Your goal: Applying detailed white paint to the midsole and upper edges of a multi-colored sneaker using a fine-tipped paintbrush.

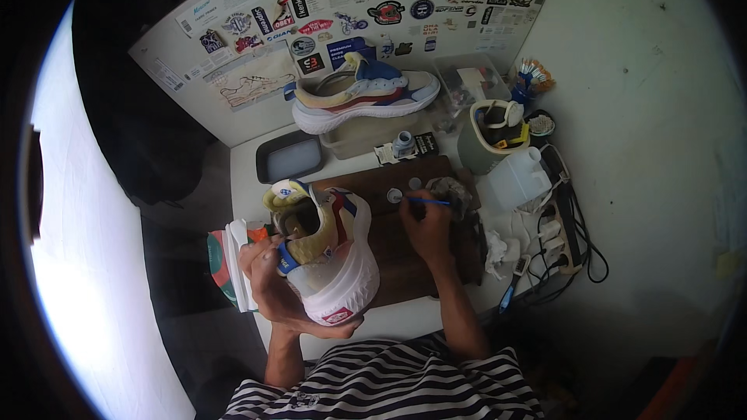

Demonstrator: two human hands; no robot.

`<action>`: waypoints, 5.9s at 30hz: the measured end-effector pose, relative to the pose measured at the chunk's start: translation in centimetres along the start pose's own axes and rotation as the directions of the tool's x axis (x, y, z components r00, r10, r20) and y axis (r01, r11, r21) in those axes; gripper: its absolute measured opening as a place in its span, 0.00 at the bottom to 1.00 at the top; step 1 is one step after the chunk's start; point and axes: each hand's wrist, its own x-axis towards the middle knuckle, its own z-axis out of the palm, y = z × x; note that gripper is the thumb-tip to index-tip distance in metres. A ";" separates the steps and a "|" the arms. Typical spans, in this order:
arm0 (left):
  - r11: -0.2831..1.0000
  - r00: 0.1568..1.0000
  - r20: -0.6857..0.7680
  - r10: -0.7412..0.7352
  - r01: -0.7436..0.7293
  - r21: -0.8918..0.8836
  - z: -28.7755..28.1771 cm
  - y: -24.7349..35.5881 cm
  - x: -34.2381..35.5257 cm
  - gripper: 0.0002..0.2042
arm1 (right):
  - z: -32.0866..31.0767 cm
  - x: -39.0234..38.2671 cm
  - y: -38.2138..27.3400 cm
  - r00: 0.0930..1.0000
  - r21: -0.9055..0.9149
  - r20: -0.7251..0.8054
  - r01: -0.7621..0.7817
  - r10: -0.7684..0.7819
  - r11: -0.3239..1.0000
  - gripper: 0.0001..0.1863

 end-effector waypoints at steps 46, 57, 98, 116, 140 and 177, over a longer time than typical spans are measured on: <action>0.986 0.962 0.250 -0.114 0.140 -0.088 -0.5 2.2 4.2 0.48 | -4.8 0.0 -17.8 0.668 0.199 -0.221 0.744 -0.710 0.638 0.10; 0.986 0.962 0.249 -0.108 0.135 -0.095 -0.4 2.1 4.3 0.47 | -4.8 0.2 -18.1 0.677 0.174 -0.204 0.736 -0.707 0.655 0.06; 0.984 0.960 0.250 -0.124 0.152 -0.097 -0.3 2.4 4.1 0.48 | -4.9 0.4 -17.8 0.693 0.206 -0.200 0.721 -0.692 0.662 0.08; 0.986 0.954 0.280 -0.111 0.140 -0.089 -0.1 2.5 4.4 0.47 | -4.6 0.5 -17.4 0.691 0.223 -0.306 0.721 -0.655 0.656 0.08; 0.987 0.950 0.294 -0.104 0.135 -0.084 0.5 3.0 4.5 0.46 | -5.1 0.4 -17.3 0.698 0.140 -0.294 0.708 -0.653 0.693 0.07; 0.665 0.914 0.349 -0.209 0.394 -0.634 -3.9 0.0 4.4 0.37 | -2.4 4.2 1.3 0.933 0.130 0.357 -0.002 -0.045 0.992 0.05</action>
